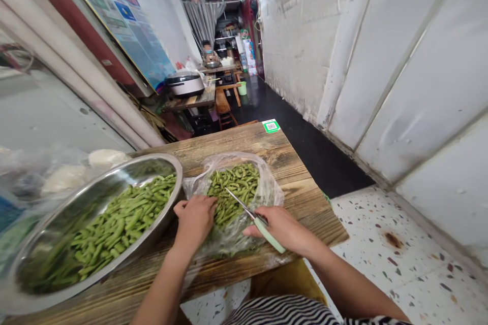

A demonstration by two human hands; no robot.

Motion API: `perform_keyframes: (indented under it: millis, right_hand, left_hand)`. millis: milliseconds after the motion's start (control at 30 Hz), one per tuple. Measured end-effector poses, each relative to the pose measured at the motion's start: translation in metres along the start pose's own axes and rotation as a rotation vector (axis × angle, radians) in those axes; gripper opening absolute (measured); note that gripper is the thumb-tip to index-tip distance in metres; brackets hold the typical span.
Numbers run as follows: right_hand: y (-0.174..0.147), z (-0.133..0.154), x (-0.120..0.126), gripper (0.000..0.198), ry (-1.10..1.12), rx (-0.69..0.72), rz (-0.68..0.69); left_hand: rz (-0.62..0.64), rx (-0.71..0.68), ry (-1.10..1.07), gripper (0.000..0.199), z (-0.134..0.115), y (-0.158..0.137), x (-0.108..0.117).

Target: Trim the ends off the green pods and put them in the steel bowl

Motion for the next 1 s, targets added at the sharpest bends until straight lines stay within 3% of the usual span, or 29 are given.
perform_keyframes:
  millis: [167,333,433,733,1000]
  right_hand:
    - [0.002,0.001,-0.002,0.042,0.011,0.003,-0.006]
    - [0.001,0.012,-0.001,0.042,0.070,0.020,0.016]
    - [-0.002,0.020,0.003,0.043,0.075,0.031,0.034]
    - [-0.001,0.024,0.002,0.043,0.031,0.025,0.021]
    - [0.002,0.007,-0.003,0.045,0.032,-0.002,-0.014]
  left_hand:
    - [-0.010,0.147,-0.329,0.016,0.005,0.003,0.015]
    - [0.043,0.389,-0.603,0.019,0.002,-0.008,0.005]
    - [0.028,0.462,-0.709,0.021,0.000,-0.011,0.002]
    - [0.106,0.464,-0.758,0.021,-0.006,-0.016,0.000]
    - [0.061,0.535,-0.794,0.021,0.005,-0.018,-0.009]
Point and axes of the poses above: each hand's wrist, its own y-axis towards the middle knuckle, its own x-axis out of the back of the hand, z = x × y, the point moved 9 cm from there along y, towards the middle knuckle, and after that the axes turned 5 degrees about -z, right-handed, at the moved point
